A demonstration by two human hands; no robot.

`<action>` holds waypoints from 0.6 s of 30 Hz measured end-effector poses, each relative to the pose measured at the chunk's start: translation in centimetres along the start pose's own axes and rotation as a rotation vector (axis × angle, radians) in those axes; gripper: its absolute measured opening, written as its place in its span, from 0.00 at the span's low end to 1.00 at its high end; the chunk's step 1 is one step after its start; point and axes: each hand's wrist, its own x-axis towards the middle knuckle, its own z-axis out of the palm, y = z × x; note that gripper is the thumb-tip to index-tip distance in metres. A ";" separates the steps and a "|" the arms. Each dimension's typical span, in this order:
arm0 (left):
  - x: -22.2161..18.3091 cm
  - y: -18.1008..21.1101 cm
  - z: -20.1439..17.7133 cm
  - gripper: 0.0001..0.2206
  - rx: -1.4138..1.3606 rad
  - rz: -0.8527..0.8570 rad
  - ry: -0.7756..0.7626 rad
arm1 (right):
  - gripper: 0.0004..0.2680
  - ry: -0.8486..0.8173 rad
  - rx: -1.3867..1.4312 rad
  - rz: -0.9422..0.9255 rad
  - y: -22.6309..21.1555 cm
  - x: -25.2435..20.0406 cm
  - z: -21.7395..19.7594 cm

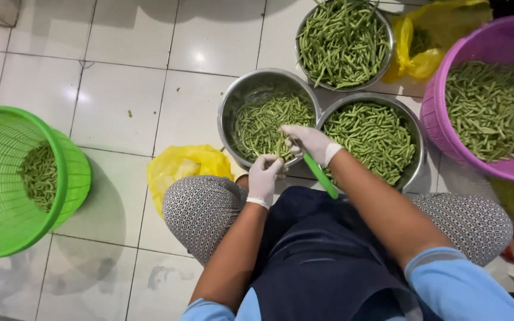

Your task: Trimming the ends of green beans using a small knife and sorting them into bowls.

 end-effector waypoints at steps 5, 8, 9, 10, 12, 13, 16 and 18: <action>1.0 -0.1 -0.2 0.10 -0.204 -0.039 -0.042 | 0.21 0.056 0.037 -0.067 2.4 3.6 -3.2; 1.2 -0.1 0.0 0.11 -0.271 -0.053 -0.060 | 0.17 -0.015 0.066 -0.130 0.7 0.0 -2.2; 1.1 0.1 0.2 0.12 -0.287 -0.057 -0.070 | 0.17 -0.034 0.075 -0.160 -0.4 -2.0 -1.5; 1.2 0.0 0.3 0.12 -0.284 -0.057 -0.073 | 0.17 -0.031 0.078 -0.162 -0.1 -2.7 -1.5; 1.4 -0.2 0.7 0.11 -0.276 -0.067 -0.085 | 0.19 -0.102 0.060 -0.273 0.7 -4.2 -1.7; 1.4 -0.3 0.9 0.11 -0.271 -0.072 -0.091 | 0.19 -0.094 0.065 -0.274 0.6 -5.2 -1.5; 1.6 -0.7 1.7 0.11 -0.196 -0.062 -0.118 | 0.21 -0.127 -0.008 -0.306 1.1 -7.3 -1.6; 1.6 -0.9 2.3 0.12 -0.115 -0.090 -0.147 | 0.21 -0.104 0.087 -0.292 2.6 -7.2 -2.2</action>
